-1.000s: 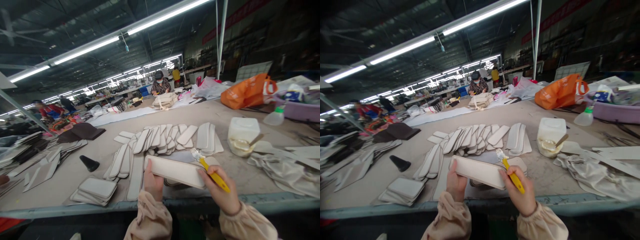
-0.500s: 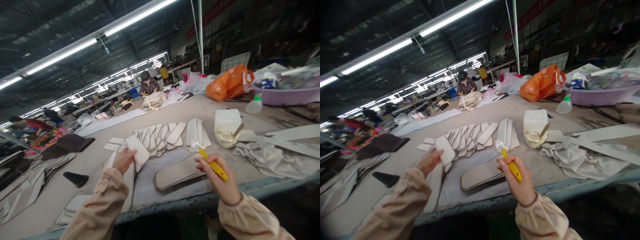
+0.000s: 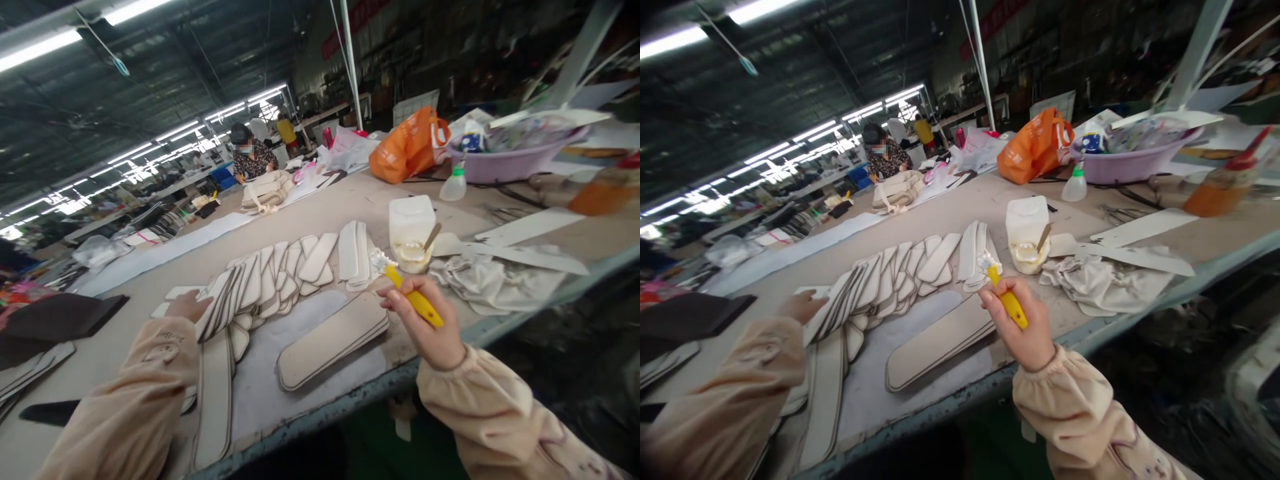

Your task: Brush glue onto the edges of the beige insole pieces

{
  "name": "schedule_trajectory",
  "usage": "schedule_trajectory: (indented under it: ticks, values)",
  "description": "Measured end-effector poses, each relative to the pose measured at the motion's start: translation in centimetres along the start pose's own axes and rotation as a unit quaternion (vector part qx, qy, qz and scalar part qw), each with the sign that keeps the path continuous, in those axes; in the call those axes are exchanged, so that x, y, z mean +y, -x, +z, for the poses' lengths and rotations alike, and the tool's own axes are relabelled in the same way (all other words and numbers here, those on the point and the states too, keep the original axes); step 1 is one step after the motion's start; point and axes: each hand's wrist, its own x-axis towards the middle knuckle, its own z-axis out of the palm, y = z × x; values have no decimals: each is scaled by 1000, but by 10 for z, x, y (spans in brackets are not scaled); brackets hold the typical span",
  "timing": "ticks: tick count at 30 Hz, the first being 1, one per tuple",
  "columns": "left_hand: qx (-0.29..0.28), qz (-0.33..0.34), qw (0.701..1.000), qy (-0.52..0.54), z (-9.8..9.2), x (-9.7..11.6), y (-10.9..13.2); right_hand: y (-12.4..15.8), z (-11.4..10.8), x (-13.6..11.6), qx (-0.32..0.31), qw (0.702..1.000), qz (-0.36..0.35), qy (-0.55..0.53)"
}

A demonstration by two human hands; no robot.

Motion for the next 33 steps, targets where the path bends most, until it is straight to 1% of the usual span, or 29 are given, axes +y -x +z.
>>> schedule_trajectory:
  ticks: [1,2,4,5,6,7,8,10,12,16,20,25,28,31,33]
  values:
    - [2,10,1000,-19,6,11,8,0,-1,-2,-7,1000,-1,-1]
    - [-8,33,999,-32,14,23,19,-1,-2,-4,-14,1000,0,0]
    - [-55,95,993,-39,34,44,53,0,-3,-6,-27,1000,5,8]
    - [-92,145,984,-43,46,53,74,0,-2,-6,-32,999,10,12]
    - [-120,178,976,-38,57,61,96,1,-1,-6,-38,999,18,13]
    - [-156,195,968,-33,69,65,117,2,1,-6,-48,998,30,10]
    - [-179,194,964,-28,79,68,136,4,3,-5,-59,997,44,2]
    - [-196,167,966,-15,96,68,164,9,8,-6,-88,993,75,-15]
    - [-186,142,972,14,107,62,178,16,15,-8,-119,987,101,-25]
    - [-158,121,975,102,114,45,183,31,34,-14,-181,975,128,-15]
    - [-135,106,974,147,117,35,182,42,57,-14,-226,966,127,13]
    - [-117,112,972,170,122,32,182,54,82,-7,-247,959,135,27]
    - [-116,115,970,178,122,31,181,60,94,-4,-270,952,136,39]
    - [-115,118,971,174,123,29,181,64,101,-2,-284,948,121,73]
    - [-108,125,972,167,124,28,181,63,100,-2,-274,949,108,108]
